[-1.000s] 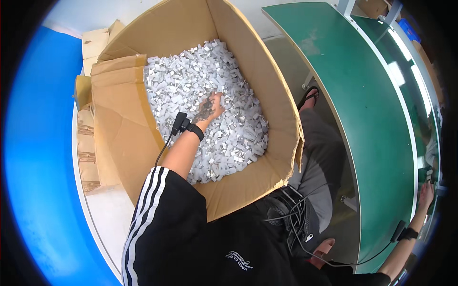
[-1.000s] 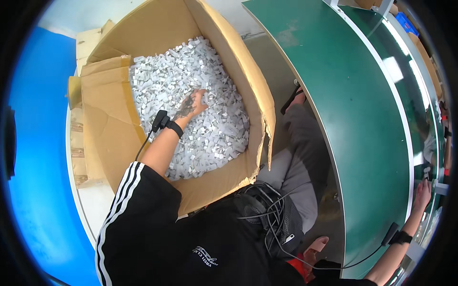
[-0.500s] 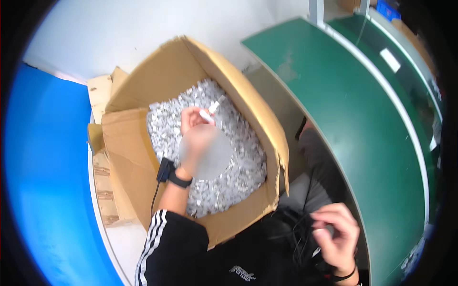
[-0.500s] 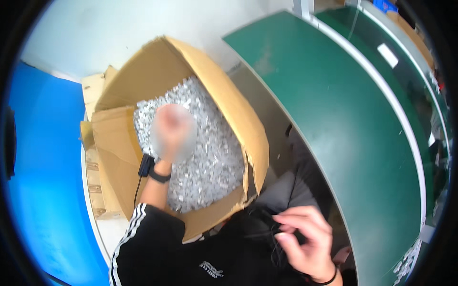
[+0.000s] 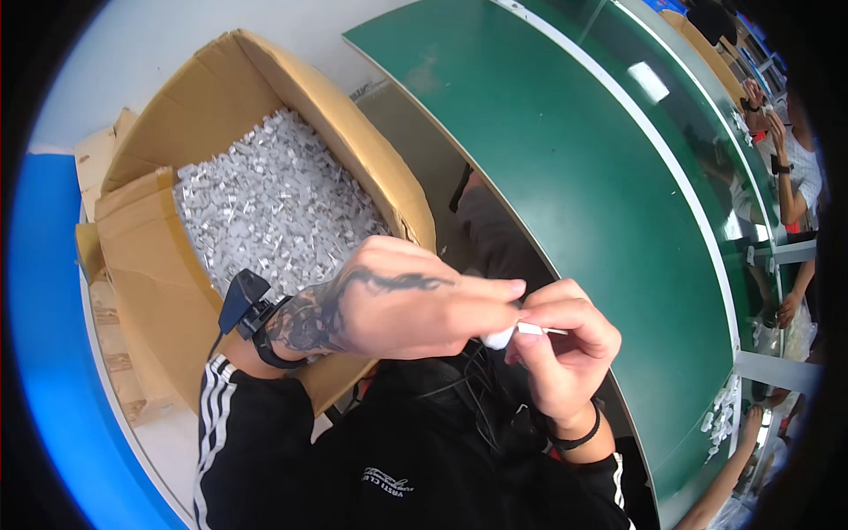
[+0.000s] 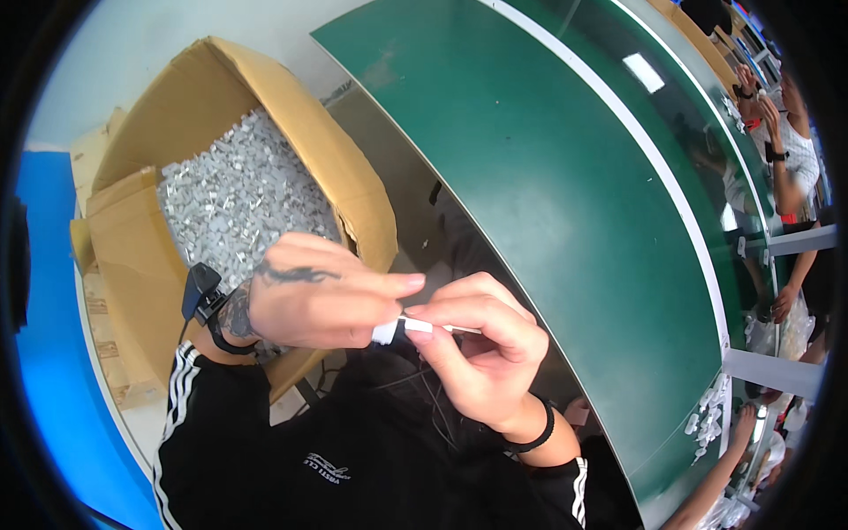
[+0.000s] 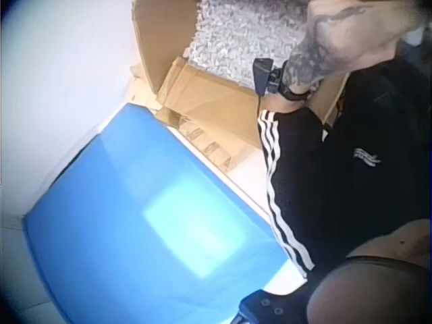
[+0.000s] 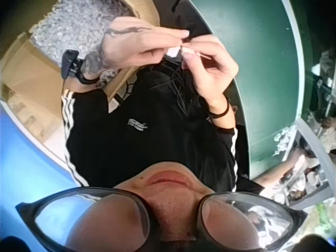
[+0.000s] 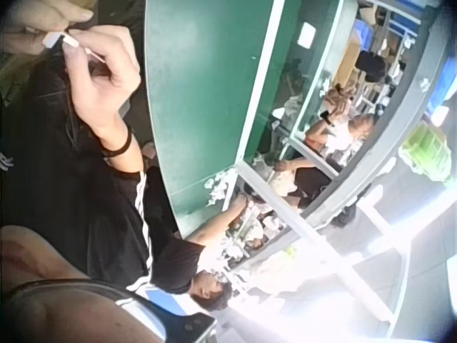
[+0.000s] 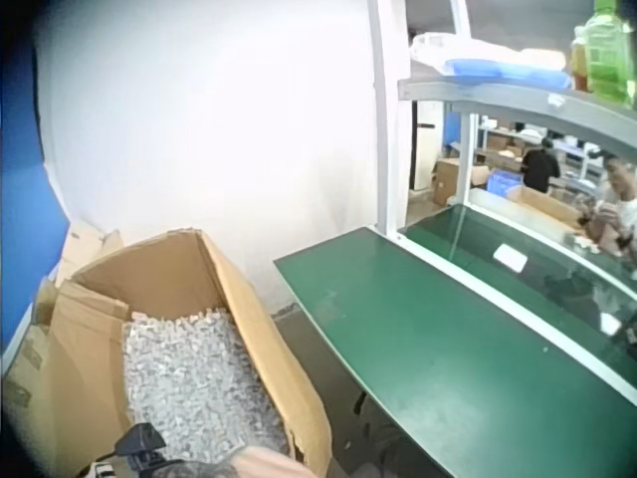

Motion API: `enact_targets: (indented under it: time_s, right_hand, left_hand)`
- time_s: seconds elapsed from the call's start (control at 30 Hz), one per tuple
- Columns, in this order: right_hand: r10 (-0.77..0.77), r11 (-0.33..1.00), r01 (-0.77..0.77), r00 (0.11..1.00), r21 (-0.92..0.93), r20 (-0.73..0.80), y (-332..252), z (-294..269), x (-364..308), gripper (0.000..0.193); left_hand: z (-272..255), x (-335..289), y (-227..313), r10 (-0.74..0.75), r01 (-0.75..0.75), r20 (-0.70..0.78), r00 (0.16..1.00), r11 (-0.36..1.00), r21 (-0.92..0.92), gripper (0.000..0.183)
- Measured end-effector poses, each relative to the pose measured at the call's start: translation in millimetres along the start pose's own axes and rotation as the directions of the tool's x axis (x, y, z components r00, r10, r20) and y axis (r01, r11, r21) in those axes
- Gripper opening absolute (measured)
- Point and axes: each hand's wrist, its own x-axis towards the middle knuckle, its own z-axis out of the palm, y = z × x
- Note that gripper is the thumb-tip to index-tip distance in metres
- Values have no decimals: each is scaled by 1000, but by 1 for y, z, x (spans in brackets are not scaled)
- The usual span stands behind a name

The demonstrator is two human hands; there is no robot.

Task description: Assembling small white plastic components and electronic parts at a manufacturing workbench.

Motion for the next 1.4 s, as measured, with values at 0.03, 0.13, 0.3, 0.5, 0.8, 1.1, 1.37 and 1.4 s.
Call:
enact_targets:
  time_s: [0.03, 0.13, 0.3, 0.5, 0.8, 1.1, 1.37, 1.4]
  right_hand:
    - [13, 999, -13, 1000, 34, -1, -2, -2, -3, 13]
    - [-8, 990, 26, 991, 138, -133, 5, -6, -14, 8]
    - [21, 994, -1, 983, 105, -183, 18, -11, -31, 9]
    - [-45, 998, 55, 975, 40, -216, 23, -10, -38, 13]
    - [18, 1000, -19, 981, -1, -193, 19, -18, -49, 16]
    - [-28, 999, 33, 984, 26, -177, 24, -15, -55, 21]
    - [154, 976, -125, 975, 179, -161, 20, 7, -48, 36]
    - [161, 972, -132, 976, 194, -144, 18, 3, -46, 36]
  left_hand:
    - [6, 0, 3, -81, 79, -20, 997, 994, -78, 43]
    - [23, -3, 14, -324, 273, -103, 940, 900, -340, 37]
    - [28, -3, 15, -267, 218, -181, 947, 943, -251, 21]
    - [34, 4, 18, -183, 139, -218, 959, 969, -203, 28]
    - [43, -1, 29, -447, 314, -51, 893, 701, -640, 29]
    - [49, -5, 32, -543, 429, 85, 835, 547, -719, 27]
    - [51, -11, 28, -532, 427, 52, 845, 615, -663, 27]
    - [48, -11, 27, -548, 439, 45, 836, 616, -654, 27]
